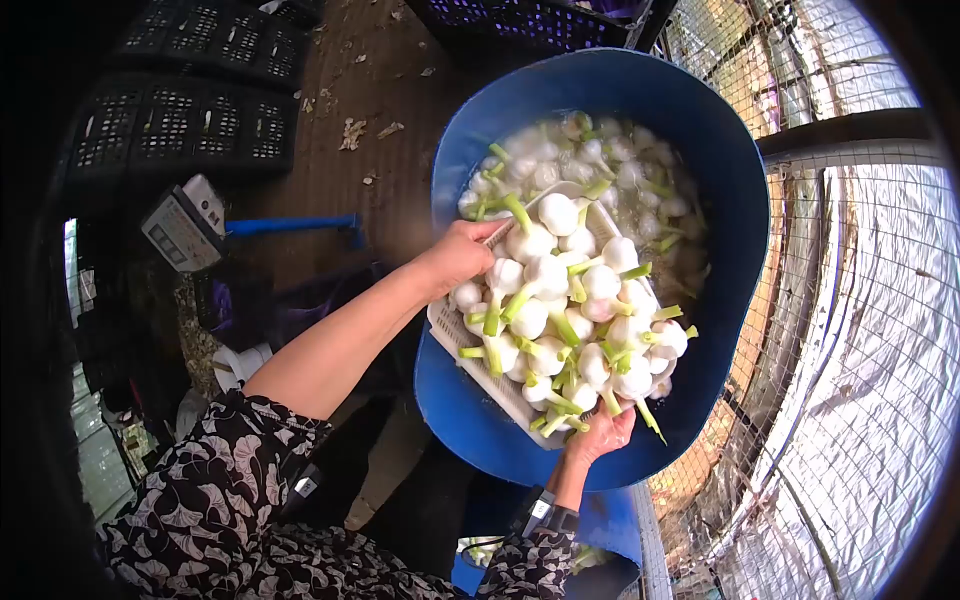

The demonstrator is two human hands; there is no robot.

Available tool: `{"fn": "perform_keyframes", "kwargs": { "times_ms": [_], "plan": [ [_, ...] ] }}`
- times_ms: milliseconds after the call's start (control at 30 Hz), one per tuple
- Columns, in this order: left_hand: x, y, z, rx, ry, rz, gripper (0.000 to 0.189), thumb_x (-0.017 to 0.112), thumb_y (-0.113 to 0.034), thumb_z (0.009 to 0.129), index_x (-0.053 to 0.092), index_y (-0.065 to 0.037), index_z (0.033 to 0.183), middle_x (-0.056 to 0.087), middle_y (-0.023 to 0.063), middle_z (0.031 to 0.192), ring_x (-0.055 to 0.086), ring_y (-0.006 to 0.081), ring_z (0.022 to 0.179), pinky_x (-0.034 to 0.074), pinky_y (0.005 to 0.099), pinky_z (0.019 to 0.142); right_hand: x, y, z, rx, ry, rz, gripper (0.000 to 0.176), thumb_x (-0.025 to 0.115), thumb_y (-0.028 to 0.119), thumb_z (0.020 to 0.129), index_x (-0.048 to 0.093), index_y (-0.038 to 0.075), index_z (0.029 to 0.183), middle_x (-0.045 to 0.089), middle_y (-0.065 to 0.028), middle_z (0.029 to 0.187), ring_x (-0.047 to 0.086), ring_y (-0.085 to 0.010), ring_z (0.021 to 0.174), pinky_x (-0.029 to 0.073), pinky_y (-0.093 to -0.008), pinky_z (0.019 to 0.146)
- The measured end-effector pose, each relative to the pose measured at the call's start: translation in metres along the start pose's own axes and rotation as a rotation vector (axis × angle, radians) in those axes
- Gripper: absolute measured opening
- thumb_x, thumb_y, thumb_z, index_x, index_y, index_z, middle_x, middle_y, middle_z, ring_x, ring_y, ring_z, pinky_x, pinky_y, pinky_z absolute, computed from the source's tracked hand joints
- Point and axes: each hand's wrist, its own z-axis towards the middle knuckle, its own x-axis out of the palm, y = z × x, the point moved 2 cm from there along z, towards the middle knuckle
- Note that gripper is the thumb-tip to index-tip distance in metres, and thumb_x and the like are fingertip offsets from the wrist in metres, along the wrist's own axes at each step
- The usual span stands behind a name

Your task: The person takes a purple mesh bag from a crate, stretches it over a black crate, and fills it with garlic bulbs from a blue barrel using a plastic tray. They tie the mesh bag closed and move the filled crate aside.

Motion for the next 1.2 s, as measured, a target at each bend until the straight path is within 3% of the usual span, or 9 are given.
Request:
{"fn": "perform_keyframes", "kwargs": {
  "times_ms": [500, 567, 600, 633, 833, 967, 1100, 1167, 1200],
  "plan": [
    [-0.032, 0.012, -0.02, 0.106, 0.004, -0.063, 0.065, 0.037, 0.013, 0.063, 0.041, -0.009, 0.124, 0.053, 0.0121, 0.112, 0.051, 0.0144, 0.098, 0.041, 0.0233, 0.082, 0.005, -0.004, 0.006, -0.152, 0.097, 0.047, 0.022, 0.059, 0.001, 0.073, 0.056, -0.005, 0.094, 0.06, -0.0103, 0.087, 0.056, -0.0148, 0.071, 0.048, -0.0275, 0.064],
    [-0.037, 0.023, -0.021, 0.132, -0.047, 0.008, 0.061, 0.043, 0.008, 0.065, 0.043, -0.011, 0.123, 0.053, 0.0118, 0.112, 0.051, 0.0168, 0.1, 0.041, 0.0236, 0.084, 0.001, -0.003, 0.005, -0.09, 0.199, 0.163, 0.025, 0.06, 0.004, 0.074, 0.056, -0.003, 0.097, 0.06, -0.0106, 0.089, 0.056, -0.0167, 0.074, 0.047, -0.0271, 0.067],
    [-0.042, 0.024, -0.027, 0.144, -0.081, 0.071, 0.059, 0.046, 0.006, 0.066, 0.046, -0.015, 0.121, 0.052, 0.012, 0.114, 0.049, 0.0174, 0.104, 0.038, 0.0238, 0.087, -0.009, -0.018, 0.02, 0.117, 0.293, 0.399, 0.027, 0.062, 0.008, 0.073, 0.056, -0.001, 0.098, 0.06, -0.0105, 0.089, 0.056, -0.0186, 0.075, 0.046, -0.0291, 0.07],
    [-0.044, 0.032, -0.027, 0.186, -0.099, -0.017, 0.06, 0.045, 0.005, 0.065, 0.048, -0.019, 0.12, 0.052, 0.0122, 0.116, 0.048, 0.0172, 0.106, 0.034, 0.0235, 0.09, -0.001, 0.007, -0.004, -0.28, 0.097, -0.066, 0.018, 0.056, 0.007, 0.078, 0.057, -0.003, 0.093, 0.061, -0.014, 0.083, 0.058, -0.0189, 0.063, 0.05, -0.0288, 0.053],
    [-0.096, 0.031, -0.101, 0.226, 0.016, -0.233, 0.069, 0.038, 0.008, 0.058, 0.045, -0.017, 0.123, 0.054, 0.0056, 0.112, 0.047, 0.0123, 0.103, 0.033, 0.0216, 0.089, 0.004, 0.055, -0.065, -0.36, 0.206, -0.075, 0.018, 0.059, 0.008, 0.076, 0.056, -0.002, 0.091, 0.059, -0.0102, 0.081, 0.056, -0.0163, 0.067, 0.048, -0.0284, 0.058],
    [-0.171, 0.045, -0.203, 0.293, -0.124, -0.328, 0.065, 0.041, 0.007, 0.058, 0.048, -0.011, 0.12, 0.056, 0.004, 0.107, 0.049, 0.011, 0.098, 0.036, 0.0229, 0.087, 0.016, 0.047, -0.109, -0.506, 0.263, -0.11, 0.019, 0.062, 0.009, 0.074, 0.056, -0.001, 0.09, 0.058, -0.0074, 0.079, 0.053, -0.0138, 0.068, 0.046, -0.0278, 0.061],
    [-0.25, 0.12, -0.275, 0.222, -0.322, -0.426, 0.057, 0.043, 0.008, 0.06, 0.051, -0.006, 0.115, 0.057, 0.0018, 0.098, 0.052, 0.0105, 0.088, 0.042, 0.0245, 0.079, 0.059, 0.048, -0.213, -0.661, 0.609, -0.175, 0.01, 0.06, 0.004, 0.075, 0.057, 0.001, 0.084, 0.056, -0.0041, 0.077, 0.05, -0.0108, 0.068, 0.045, -0.0253, 0.063],
    [-0.285, 0.151, -0.317, 0.129, -0.423, -0.533, 0.058, 0.044, 0.008, 0.061, 0.05, -0.008, 0.116, 0.056, 0.0023, 0.1, 0.052, 0.0097, 0.087, 0.043, 0.0238, 0.075, 0.087, 0.016, -0.254, -0.222, 0.706, 0.074, 0.011, 0.06, 0.006, 0.073, 0.057, -0.001, 0.081, 0.056, -0.0035, 0.071, 0.05, -0.0121, 0.061, 0.041, -0.0241, 0.055],
    [-0.3, 0.169, -0.334, 0.094, -0.46, -0.581, 0.059, 0.045, 0.008, 0.062, 0.048, -0.009, 0.119, 0.056, 0.0025, 0.101, 0.053, 0.0098, 0.086, 0.044, 0.0234, 0.073, 0.102, 0.008, -0.276, -0.268, 0.739, -0.08, 0.009, 0.059, 0.005, 0.073, 0.058, -0.001, 0.079, 0.056, -0.0034, 0.071, 0.05, -0.0116, 0.061, 0.042, -0.0245, 0.054]
  ]
}}
